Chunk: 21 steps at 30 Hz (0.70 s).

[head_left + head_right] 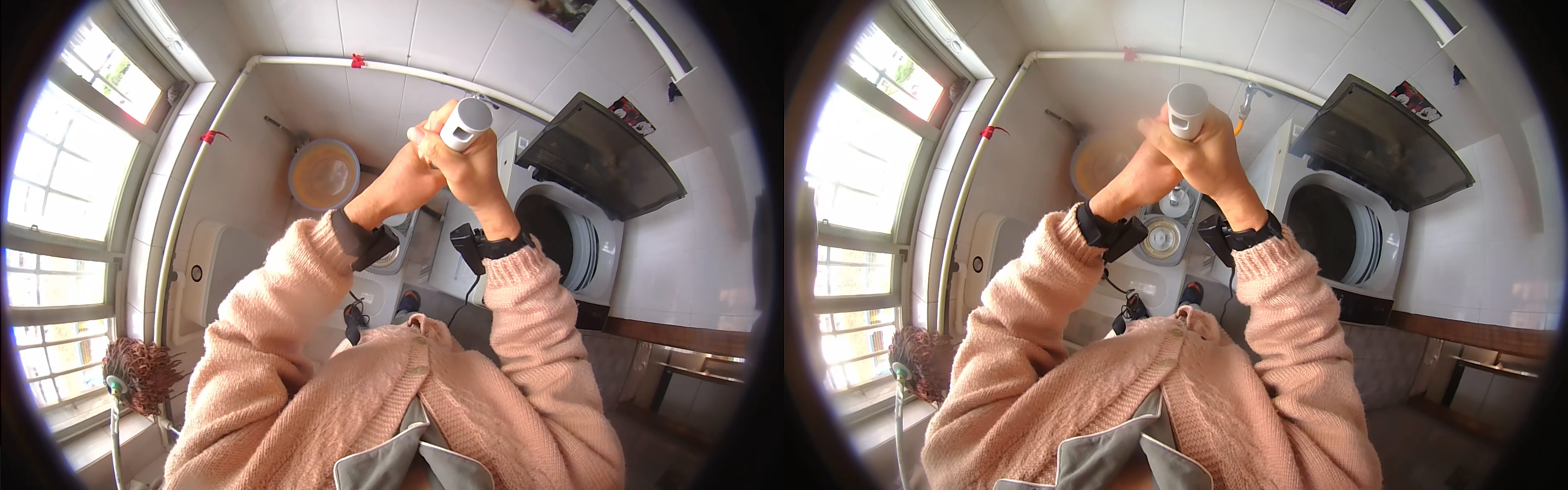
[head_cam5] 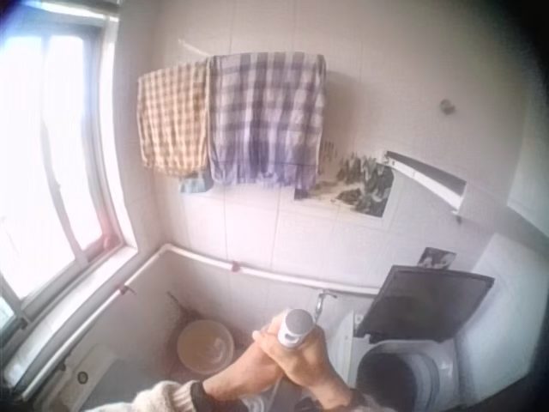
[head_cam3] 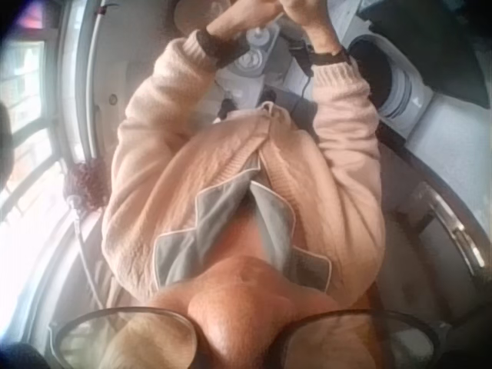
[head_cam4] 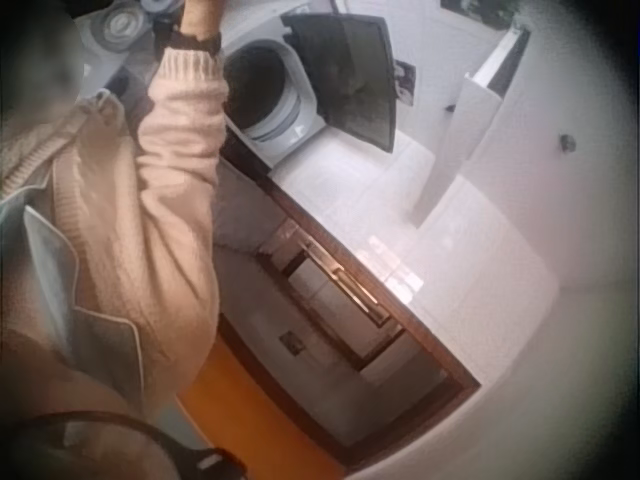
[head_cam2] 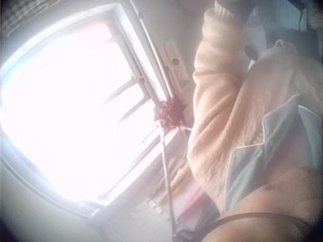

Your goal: The person assembles a mop by attaching a white cylindrical handle to a metal rod and then connecting the rod to a mop head in a bucket. The person then carries the assembled mop and bucket from the laundry area into the living room.

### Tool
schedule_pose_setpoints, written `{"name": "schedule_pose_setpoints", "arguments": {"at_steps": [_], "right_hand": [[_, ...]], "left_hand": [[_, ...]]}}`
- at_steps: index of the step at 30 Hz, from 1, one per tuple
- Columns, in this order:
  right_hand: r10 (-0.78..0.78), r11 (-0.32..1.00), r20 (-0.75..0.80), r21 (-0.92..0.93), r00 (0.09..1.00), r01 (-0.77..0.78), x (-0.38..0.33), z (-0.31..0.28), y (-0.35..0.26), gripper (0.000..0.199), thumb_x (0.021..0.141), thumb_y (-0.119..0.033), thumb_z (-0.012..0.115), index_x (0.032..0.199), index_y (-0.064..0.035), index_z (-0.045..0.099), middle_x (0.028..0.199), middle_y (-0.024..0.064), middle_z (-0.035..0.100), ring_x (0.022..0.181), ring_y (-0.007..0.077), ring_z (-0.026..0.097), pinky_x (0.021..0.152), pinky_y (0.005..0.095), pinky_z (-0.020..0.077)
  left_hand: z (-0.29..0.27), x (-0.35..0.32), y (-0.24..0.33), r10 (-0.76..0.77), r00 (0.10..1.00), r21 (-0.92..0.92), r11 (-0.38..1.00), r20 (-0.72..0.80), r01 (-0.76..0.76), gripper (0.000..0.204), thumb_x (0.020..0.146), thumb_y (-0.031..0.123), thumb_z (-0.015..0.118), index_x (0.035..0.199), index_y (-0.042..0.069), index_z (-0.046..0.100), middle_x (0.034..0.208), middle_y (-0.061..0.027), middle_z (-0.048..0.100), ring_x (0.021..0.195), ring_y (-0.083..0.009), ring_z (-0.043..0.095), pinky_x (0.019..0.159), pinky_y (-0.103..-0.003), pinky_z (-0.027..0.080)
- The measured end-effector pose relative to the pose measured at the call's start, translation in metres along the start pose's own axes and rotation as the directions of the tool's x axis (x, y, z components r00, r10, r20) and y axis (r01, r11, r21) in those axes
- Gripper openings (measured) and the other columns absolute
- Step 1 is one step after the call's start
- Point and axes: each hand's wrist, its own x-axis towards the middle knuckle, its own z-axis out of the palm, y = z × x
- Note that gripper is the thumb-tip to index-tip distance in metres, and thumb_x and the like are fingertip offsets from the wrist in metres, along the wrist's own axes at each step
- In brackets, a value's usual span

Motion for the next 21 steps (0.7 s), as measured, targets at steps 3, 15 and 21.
{"name": "schedule_pose_setpoints", "arguments": {"at_steps": [3, 15, 21], "right_hand": [[0.016, 1.000, -0.046, -0.002, 0.999, -0.016, 0.000, -0.001, 0.032, 0.017, 0.085, 0.002, 0.068, 0.079, -0.0066, 0.054, 0.072, -0.0006, 0.058, 0.065, 0.0056, 0.054, 0.060, 0.0237, 0.0453], [0.198, 0.934, -0.074, -0.288, 0.978, -0.211, -0.051, 0.015, 0.150, 0.029, 0.085, -0.020, 0.075, 0.076, -0.0019, 0.055, 0.065, 0.0078, 0.057, 0.062, 0.0142, 0.048, 0.062, 0.0339, 0.0479], [0.352, 0.901, 0.082, -0.299, 0.932, -0.314, -0.046, 0.015, 0.097, 0.019, 0.084, -0.017, 0.077, 0.080, -0.0042, 0.064, 0.077, 0.0023, 0.069, 0.075, 0.0116, 0.063, 0.068, 0.0300, 0.0512]], "left_hand": [[-0.005, 0.006, -0.038, 0.058, 0.998, -0.048, 0.997, -0.015, -0.059, 0.029, 0.087, -0.001, 0.059, 0.115, 0.002, 0.053, 0.104, -0.0090, 0.059, 0.099, -0.0178, 0.055, 0.087, -0.033, 0.047], [-0.011, -0.027, -0.173, -0.141, 0.990, 0.200, 0.971, 0.030, 0.132, 0.016, 0.090, 0.006, 0.061, 0.103, 0.005, 0.051, 0.095, -0.0058, 0.058, 0.089, -0.0159, 0.053, 0.080, -0.033, 0.048], [-0.013, -0.038, -0.119, -0.147, 0.989, 0.203, 0.969, 0.017, 0.141, 0.035, 0.087, 0.006, 0.065, 0.117, 0.006, 0.049, 0.104, -0.0068, 0.059, 0.098, -0.0181, 0.055, 0.089, -0.034, 0.047]]}}
